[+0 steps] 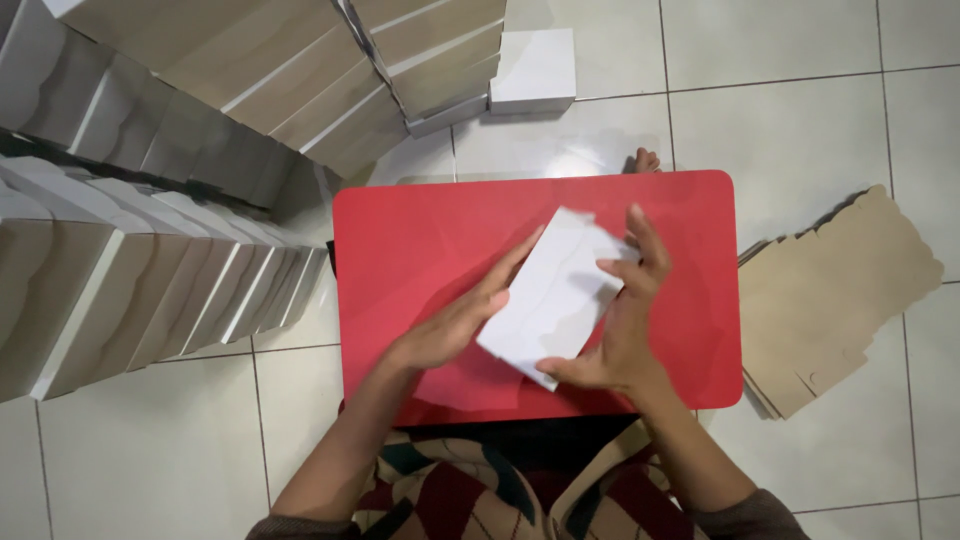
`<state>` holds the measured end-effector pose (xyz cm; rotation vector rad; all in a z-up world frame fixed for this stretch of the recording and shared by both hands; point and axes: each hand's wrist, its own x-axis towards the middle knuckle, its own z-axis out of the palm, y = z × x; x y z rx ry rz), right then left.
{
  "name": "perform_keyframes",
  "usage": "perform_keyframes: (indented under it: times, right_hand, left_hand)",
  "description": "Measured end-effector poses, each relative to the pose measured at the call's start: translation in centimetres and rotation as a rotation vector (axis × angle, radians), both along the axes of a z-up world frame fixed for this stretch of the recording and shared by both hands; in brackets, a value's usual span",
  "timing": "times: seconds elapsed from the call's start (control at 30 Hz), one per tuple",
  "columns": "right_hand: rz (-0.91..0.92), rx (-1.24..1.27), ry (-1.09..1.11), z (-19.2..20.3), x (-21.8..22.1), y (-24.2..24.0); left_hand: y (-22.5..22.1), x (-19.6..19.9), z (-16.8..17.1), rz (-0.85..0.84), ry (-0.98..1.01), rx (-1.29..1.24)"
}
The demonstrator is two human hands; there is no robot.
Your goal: The person assembles small white cardboard boxes by folding flat pieces along pre-scored lines and tucking tabs into slots. They repeat this process for multiple boxes, stacking the finished ones on the floor.
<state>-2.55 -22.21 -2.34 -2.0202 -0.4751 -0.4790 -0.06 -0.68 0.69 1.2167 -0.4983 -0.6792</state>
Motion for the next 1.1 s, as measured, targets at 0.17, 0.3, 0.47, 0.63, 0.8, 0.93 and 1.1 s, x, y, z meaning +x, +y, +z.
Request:
perform_keyframes:
  times: [0.17, 0.3, 0.47, 0.63, 0.8, 0.93, 1.1]
  right_hand:
    - [-0.12, 0.196, -0.275, -3.0, -0.3, 2.6]
    - [-0.152, 0.31, -0.41, -2.2, 0.4, 3.3]
    - [-0.18, 0.477, -0.447, 1.4, 0.8, 4.8]
    - [-0.217, 0.49, -0.442, 0.9, 0.2, 4.7]
    - [-0.033, 0.843, -0.042, 1.4, -0.6, 4.0]
    - [-0.137, 0.847, 0.203, -2.2, -0.5, 1.7]
    - [-0.225, 0.496, 0.504, -7.2, -1.0, -0.4]
  left_hand:
    - [-2.6, -1.0, -1.1, 0.142, -0.062, -0.014]
    - [-3.7, -1.8, 1.0, 0.219, -0.202, 0.112]
    - [-3.9, -1.9, 6.2, 0.146, -0.005, 0.428]
    - [-3.8, -1.5, 4.0, 0.141, -0.193, 0.515]
    - [-3.7, -1.9, -1.3, 0.392, -0.966, 0.737]
    - [-3.3, -2.1, -3.3, 0.215, -1.279, 1.078]
    - [-1.0, -1.8, -4.1, 0.128, -0.81, 0.697]
